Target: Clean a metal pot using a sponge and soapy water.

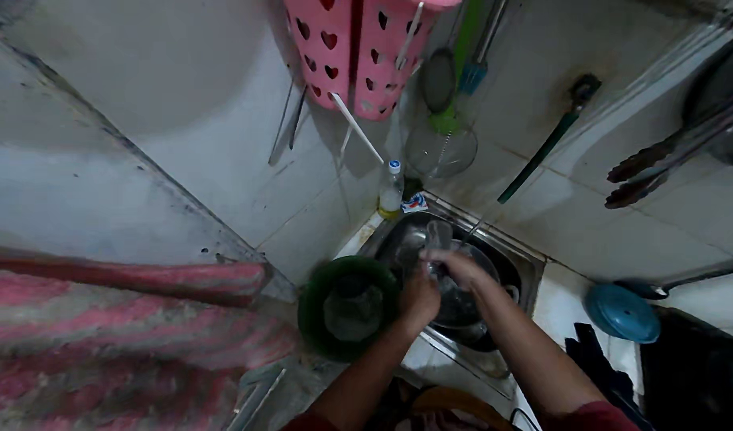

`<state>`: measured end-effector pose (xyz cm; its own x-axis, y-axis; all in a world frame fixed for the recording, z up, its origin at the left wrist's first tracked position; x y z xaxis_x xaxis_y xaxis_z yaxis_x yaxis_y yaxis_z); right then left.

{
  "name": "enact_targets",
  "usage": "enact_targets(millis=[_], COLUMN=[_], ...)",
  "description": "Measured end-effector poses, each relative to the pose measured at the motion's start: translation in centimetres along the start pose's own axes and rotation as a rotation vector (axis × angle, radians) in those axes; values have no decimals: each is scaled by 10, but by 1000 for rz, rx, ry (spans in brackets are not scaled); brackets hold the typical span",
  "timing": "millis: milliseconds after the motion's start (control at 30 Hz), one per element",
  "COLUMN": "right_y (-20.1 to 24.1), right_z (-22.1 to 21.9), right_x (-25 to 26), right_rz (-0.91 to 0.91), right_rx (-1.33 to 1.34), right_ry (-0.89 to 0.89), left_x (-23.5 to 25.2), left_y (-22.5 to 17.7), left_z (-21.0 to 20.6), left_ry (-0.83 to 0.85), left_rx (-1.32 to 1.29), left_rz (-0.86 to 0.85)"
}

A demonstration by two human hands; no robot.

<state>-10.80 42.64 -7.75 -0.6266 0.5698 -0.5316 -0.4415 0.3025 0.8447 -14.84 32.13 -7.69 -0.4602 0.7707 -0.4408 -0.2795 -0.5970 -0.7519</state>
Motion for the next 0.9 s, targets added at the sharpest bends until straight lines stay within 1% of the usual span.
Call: enact_targets(millis=[33, 67, 133, 167, 267, 300, 333, 367, 400, 467, 500, 533, 567, 633, 700, 733, 767, 800, 833, 867, 900], right_y=[-2, -2, 3, 9, 40, 48, 53, 57, 58, 49, 44, 41, 41, 54, 72, 81, 87, 87, 77, 63, 46], right_z=[3, 11, 34, 48, 83, 85, 78, 63, 41, -2, -13, -13, -6, 22, 53, 59, 53, 35, 9, -24, -59], right_x=[1, 3, 11, 12, 3, 0, -6, -13, -19, -13, -4, 5, 16, 33, 37, 32, 24, 14, 7, 0, -8], right_rz=[-12, -7, 46, 98, 313, 407, 483, 524, 545, 519, 520, 502, 477, 451, 348, 333, 353, 402, 431, 406, 344], right_rx=[6, 19, 33, 29, 60, 75, 15, -134, -362, -877, -1035, -1116, -1171, -1146, -1009, -900, -770, -638, -541, -483, -443], right_ry=[-79, -159, -274, -327, -483, -507, -506, -482, -395, -190, -123, -101, -117, -222, -384, -455, -466, -408, -303, -168, -36], left_x=[-1, -2, -3, -2, 6, 8, 9, 9, 8, 1, -2, -3, -4, -6, -5, -3, -1, 2, 3, 3, 0], left_y=[-4, -5, 0, 4, 18, 23, 25, 23, 18, 4, 0, 1, 4, 14, 28, 36, 44, 51, 57, 62, 66], left_z=[-4, -8, -12, -13, -17, -19, -21, -23, -24, -20, -19, -21, -24, -31, -42, -48, -55, -65, -75, -85, -91], left_ry=[10, 31, 38, 46, 84, 100, 112, 121, 130, 84, 70, 93, 130, 145, 179, 218, 265, 309, 346, 371, 378], left_rx=[-50, -180, -500, -587, -691, -710, -722, -721, -701, -616, -576, -552, -535, -521, -619, -707, -799, -873, -921, -949, -964], left_rz=[-20, -34, 39, 82, 158, 182, 197, 197, 183, 110, 80, 48, 30, 62, 120, 150, 178, 198, 217, 243, 279])
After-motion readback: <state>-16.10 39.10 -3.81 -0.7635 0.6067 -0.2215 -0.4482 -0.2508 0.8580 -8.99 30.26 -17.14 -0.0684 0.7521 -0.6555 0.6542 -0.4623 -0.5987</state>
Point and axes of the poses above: each hand's wrist, its own x-axis towards the middle knuckle, its own z-axis out of the back of the hand, y = z × x, the point moved 8 cm from there along x, towards the middle knuckle, and after that the axes turned 3 degrees about x, right-handed, at the moved point
